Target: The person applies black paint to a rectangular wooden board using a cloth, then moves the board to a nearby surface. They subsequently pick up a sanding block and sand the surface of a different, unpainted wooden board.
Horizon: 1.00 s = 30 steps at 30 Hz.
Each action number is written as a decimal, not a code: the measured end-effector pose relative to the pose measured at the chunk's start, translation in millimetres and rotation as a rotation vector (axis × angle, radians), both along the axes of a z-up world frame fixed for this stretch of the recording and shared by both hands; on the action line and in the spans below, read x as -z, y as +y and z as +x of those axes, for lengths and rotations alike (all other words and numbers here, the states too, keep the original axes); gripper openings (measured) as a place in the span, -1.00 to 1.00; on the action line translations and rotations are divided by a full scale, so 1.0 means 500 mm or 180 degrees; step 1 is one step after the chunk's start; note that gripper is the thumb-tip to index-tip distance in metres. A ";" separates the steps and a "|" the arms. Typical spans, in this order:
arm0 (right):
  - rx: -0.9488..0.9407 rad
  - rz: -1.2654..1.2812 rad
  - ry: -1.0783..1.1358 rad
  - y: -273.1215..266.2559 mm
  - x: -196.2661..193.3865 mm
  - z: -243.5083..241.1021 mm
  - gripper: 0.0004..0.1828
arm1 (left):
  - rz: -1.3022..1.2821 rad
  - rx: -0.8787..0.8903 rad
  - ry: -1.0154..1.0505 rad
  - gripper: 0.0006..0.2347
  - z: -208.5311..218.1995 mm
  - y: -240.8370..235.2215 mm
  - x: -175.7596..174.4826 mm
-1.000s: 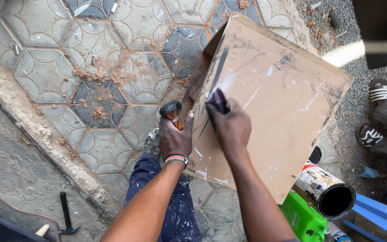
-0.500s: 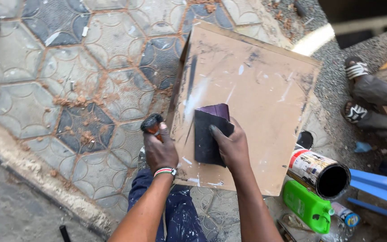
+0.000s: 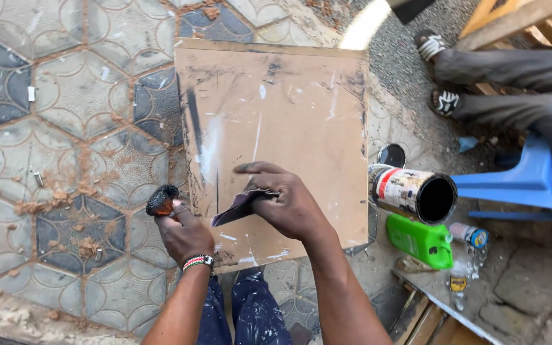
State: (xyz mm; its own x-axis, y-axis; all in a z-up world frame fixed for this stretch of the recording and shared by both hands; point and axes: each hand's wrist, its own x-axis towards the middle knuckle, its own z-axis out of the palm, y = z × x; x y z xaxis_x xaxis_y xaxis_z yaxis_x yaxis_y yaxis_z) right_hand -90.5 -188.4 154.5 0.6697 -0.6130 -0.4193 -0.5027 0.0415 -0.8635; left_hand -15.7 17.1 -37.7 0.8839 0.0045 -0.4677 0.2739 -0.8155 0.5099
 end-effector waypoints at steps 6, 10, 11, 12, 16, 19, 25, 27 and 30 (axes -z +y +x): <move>0.0024 0.0272 -0.0845 0.032 0.029 -0.022 -0.33 | -0.0272 0.0051 0.0020 -0.46 0.024 0.011 0.011; 0.0411 0.0889 -0.1122 0.046 0.054 -0.007 -0.30 | -0.0880 -0.0163 0.0461 -0.54 0.045 0.037 -0.073; 0.0561 0.1174 -0.1228 0.053 0.058 -0.001 -0.27 | -0.0986 -0.0268 0.0546 -0.56 0.054 0.041 -0.104; 0.0557 0.1161 -0.1247 0.052 0.046 0.034 -0.27 | -0.1001 -0.0262 0.0529 -0.56 0.070 0.087 -0.064; -0.0497 0.0204 -0.1078 0.046 -0.024 0.195 -0.15 | -0.1240 -0.0990 0.0639 -0.73 0.110 0.172 -0.016; -0.0781 0.0230 -0.1135 0.067 -0.052 0.268 -0.30 | -0.1440 -0.1080 0.0684 -0.77 0.135 0.150 -0.103; 0.0490 0.0578 -0.0205 0.103 0.061 0.097 -0.41 | -0.1921 -0.0829 0.0698 -0.78 0.175 0.121 -0.187; 0.1359 0.1246 0.0292 0.107 0.066 0.003 -0.35 | -0.2063 -0.0860 0.0811 -0.78 0.166 0.111 -0.203; 0.2327 0.1876 0.0502 0.136 0.074 -0.116 0.15 | -0.1767 -0.0777 0.0831 -0.65 0.148 0.110 -0.232</move>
